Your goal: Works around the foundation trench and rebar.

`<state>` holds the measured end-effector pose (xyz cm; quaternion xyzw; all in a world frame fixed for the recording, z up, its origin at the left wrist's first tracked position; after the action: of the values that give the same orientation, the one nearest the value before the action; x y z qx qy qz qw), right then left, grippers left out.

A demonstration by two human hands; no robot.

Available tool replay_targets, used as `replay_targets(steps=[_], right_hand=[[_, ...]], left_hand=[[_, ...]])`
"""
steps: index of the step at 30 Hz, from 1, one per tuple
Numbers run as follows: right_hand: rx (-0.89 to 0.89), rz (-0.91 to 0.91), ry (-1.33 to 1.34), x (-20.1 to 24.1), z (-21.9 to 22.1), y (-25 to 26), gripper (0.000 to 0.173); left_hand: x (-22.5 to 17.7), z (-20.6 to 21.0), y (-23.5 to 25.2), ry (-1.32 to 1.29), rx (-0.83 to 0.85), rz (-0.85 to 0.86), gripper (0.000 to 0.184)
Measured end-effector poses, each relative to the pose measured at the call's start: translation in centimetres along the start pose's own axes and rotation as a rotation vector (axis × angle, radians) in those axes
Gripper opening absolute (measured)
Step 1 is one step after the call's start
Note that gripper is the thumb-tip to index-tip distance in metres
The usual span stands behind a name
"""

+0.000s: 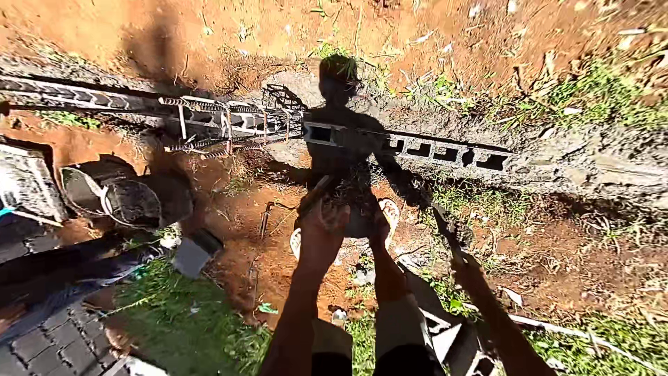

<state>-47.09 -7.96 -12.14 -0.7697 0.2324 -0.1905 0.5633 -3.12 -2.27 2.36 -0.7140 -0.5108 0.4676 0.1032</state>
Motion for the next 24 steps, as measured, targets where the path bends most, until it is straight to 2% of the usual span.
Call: replay_targets(steps=[4,8,12,14,19,21,24], right_hand=[[0.035,0.003,-0.082,1.9,-0.1,-4.5,0.044],[0.055,0.001,-0.220,5.3,1.6,-8.1,0.042],[0.120,0.013,-0.521,9.2,4.7,-12.2,0.051],[0.095,-0.019,-0.652,11.0,6.8,-14.7,0.052],[-0.022,-0.096,-0.672,12.2,13.7,-23.8,0.054],[-0.080,-0.123,-0.658,12.6,17.3,-28.5,0.052],[-0.085,-0.201,-0.590,13.1,23.9,-34.2,0.050]], left_hand=[[3.1,0.0,-5.9,-0.022,0.162,-0.114,0.061],[8.0,-0.3,-11.6,-0.151,0.254,-0.142,0.054],[14.0,-3.3,-15.6,-0.215,0.291,-0.210,0.049],[17.7,-5.5,-17.0,-0.235,0.289,-0.220,0.047],[28.5,-12.8,-19.3,-0.186,0.334,-0.140,0.045],[32.4,-17.8,-20.5,-0.123,0.332,-0.123,0.046],[37.9,-27.1,-22.2,-0.008,0.312,-0.198,0.047]])
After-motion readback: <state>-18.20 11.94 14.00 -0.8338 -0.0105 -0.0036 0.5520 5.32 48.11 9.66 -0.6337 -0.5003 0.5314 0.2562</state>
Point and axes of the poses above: each hand's wrist, its own y-axis towards the middle knuckle, its own z-axis out of the palm, x = y × z, the point moved 5 cm from there along y, towards the middle knuckle
